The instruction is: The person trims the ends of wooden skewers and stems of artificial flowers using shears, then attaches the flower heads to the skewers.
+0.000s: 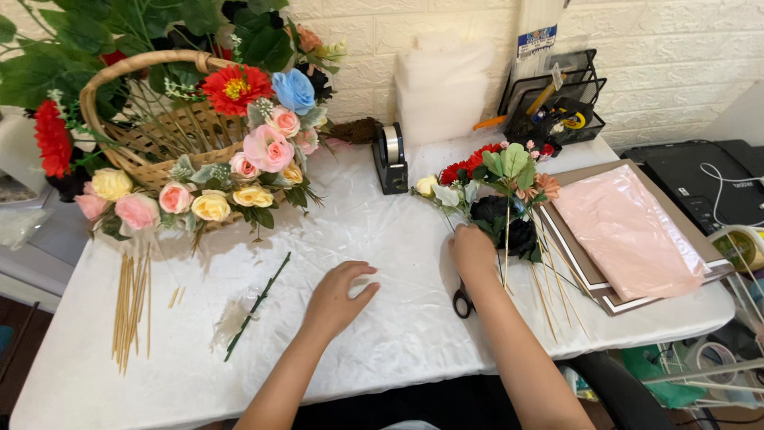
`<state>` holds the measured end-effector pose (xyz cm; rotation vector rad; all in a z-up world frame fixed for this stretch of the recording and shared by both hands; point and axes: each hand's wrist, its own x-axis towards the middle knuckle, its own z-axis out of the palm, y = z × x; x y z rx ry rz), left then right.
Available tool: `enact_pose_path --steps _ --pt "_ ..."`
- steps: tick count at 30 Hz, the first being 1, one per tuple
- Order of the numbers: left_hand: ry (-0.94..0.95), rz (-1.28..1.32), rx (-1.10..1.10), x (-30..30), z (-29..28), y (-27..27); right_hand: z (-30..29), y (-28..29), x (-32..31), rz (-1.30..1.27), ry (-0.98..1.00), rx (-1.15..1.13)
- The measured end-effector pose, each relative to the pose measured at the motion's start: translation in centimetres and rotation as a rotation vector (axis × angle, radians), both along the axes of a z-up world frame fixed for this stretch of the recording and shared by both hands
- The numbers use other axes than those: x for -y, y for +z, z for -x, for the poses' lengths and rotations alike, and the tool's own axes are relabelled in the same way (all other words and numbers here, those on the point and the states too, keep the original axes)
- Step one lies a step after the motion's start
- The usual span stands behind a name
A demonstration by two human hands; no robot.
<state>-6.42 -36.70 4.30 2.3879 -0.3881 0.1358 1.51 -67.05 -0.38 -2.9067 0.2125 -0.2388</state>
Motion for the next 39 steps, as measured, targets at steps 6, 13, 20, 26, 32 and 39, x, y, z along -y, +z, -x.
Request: enact_pose_path --steps 6,13,20,26,32,39 --pt "-0.071 0.314 -0.375 2.4 -1.7 0.9 0.1 3.5 -3.2 -0.154 -0.009 0.025" --pt "-0.07 0.507 -0.34 3.5 -5.6 -0.7 1.7 2.9 -9.0 -0.699 0.199 -0.141" --pt "0.152 0.525 -0.272 2.9 -12.5 -8.1 0.9 0.4 -12.9 -0.664 0.304 -0.139" --pt "0.327 0.162 -0.296 2.0 -11.8 -5.0 1.2 3.5 -9.9 -0.684 0.15 -0.008" --pt "0.267 0.044 -0.193 2.3 -11.0 -3.4 -0.1 6.0 -2.5 -0.204 -0.18 0.006" --pt "0.276 -0.096 -0.128 2.0 -10.2 -3.0 -2.3 1.4 0.0 0.108 -0.27 -0.067"
